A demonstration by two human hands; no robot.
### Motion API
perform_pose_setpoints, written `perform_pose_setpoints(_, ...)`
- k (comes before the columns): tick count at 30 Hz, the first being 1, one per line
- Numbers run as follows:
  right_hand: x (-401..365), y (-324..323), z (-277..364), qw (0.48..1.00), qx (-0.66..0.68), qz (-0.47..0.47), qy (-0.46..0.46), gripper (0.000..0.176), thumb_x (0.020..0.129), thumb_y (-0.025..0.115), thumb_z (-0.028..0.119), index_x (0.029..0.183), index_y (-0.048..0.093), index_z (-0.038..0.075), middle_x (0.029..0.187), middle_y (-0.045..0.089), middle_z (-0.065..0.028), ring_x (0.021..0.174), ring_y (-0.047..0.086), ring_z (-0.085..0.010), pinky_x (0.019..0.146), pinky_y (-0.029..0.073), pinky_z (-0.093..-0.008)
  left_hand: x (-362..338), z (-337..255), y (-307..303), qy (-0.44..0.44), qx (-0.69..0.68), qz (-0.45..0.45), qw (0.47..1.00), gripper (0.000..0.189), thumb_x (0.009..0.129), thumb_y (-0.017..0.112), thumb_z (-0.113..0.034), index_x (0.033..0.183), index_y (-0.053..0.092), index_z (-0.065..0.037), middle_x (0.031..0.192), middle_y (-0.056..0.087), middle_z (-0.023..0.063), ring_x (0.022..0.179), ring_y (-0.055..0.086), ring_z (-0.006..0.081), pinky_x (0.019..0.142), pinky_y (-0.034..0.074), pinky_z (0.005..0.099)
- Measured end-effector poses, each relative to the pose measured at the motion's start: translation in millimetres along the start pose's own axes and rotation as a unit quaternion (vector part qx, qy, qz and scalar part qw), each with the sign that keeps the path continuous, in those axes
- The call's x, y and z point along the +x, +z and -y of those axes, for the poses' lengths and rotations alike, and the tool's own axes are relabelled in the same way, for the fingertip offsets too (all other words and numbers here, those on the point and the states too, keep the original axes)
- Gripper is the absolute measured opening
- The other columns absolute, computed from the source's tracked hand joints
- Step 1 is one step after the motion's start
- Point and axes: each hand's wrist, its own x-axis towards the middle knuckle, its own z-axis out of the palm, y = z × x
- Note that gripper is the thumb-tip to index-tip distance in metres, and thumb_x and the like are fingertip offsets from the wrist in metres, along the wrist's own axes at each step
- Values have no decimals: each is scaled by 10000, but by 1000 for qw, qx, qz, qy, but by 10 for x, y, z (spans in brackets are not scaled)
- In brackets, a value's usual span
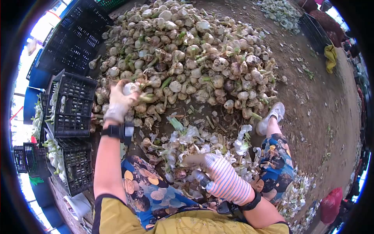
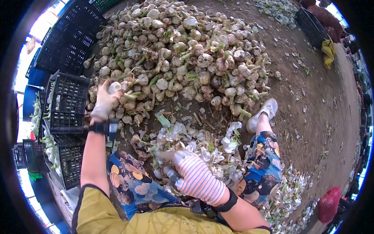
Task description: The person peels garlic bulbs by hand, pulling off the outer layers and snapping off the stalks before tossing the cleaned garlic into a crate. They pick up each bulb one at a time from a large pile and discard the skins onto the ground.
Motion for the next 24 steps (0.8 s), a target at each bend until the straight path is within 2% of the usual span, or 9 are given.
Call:
perform_pose_setpoints(1, -4, 53, -16, 992, 117, -43, 8, 321, 819, 593, 159, 1112, 544, 37, 945, 616, -155, 889, 591, -304, 780, 454, -367, -234, -184, 42, -17, -223, 44, 974, 590, 634, 792, -132, 1136, 492, -49, 942, 548, 75, 894, 570, 187, 768, 500, 278)
perform_pose_setpoints(3, -2, 117, 30, 966, 242, -53, 69, 321, 840, 576, 165, 1116, 536, 7, 970, 620, -123, 922, 595, -222, 787, 462, -319, -767, -519, 201, 2, -396, 83, 915, 620, 610, 822, -134, 1117, 470, -66, 946, 524, 42, 855, 551, 148, 713, 489, 241)
perform_pose_setpoints(5, 32, -1, 143, 902, 372, 4, 220, 281, 883, 567, 160, 1121, 522, 19, 1032, 589, -68, 913, 591, -147, 800, 467, -284, -1281, -776, 373, 12, -453, 134, 881, 693, 545, 871, -175, 1084, 447, -71, 942, 507, 27, 857, 532, 133, 722, 469, 249)
perform_pose_setpoints(6, -46, 123, -55, 937, 331, -55, 100, 307, 867, 577, 167, 1133, 528, 23, 965, 599, -30, 872, 552, -100, 775, 466, -257, -1488, -817, 467, 70, -401, 120, 905, 729, 510, 889, -201, 1068, 437, -76, 936, 506, 29, 863, 526, 145, 736, 463, 270)
perform_pose_setpoints(7, -42, 94, -95, 855, 496, -45, 147, 329, 863, 627, 191, 1128, 526, 26, 964, 604, -14, 852, 548, -87, 766, 463, -253, -1656, -843, 545, 128, -346, 105, 924, 765, 476, 908, -227, 1052, 427, -80, 929, 506, 30, 869, 520, 156, 750, 457, 292)
perform_pose_setpoints(10, -113, 4, 83, 848, 478, -96, 210, 409, 824, 683, 326, 1059, 556, 15, 988, 604, -29, 859, 540, -81, 759, 458, -250, -1986, -941, 669, 328, -212, 30, 920, 796, 500, 882, -282, 1093, 390, -84, 917, 474, 60, 875, 499, 199, 750, 448, 315)
perform_pose_setpoints(13, -217, -27, 190, 860, 469, -80, 183, 382, 841, 649, 370, 995, 596, 24, 934, 610, -30, 857, 534, -80, 757, 453, -251, -2109, -870, 598, 360, -138, 24, 922, 857, 407, 903, -374, 1077, 434, -116, 1001, 480, 118, 883, 528, 258, 720, 461, 369)
perform_pose_setpoints(18, -362, -68, 202, 871, 465, -37, 152, 418, 870, 589, 407, 1024, 596, 19, 947, 618, -37, 866, 559, -95, 766, 462, -247, -2231, -1139, 440, 442, -2, -9, 897, 732, 482, 842, -305, 1079, 454, -136, 954, 491, 131, 696, 572, 297, 524, 471, 347)
perform_pose_setpoints(24, -528, -101, 200, 825, 543, -7, 159, 464, 891, 532, 443, 1033, 603, 7, 958, 620, -44, 865, 571, -99, 789, 465, -256, -2380, -1309, 487, 437, 25, -40, 898, 736, 492, 839, -351, 1076, 444, -140, 950, 489, 131, 715, 569, 290, 540, 474, 358)
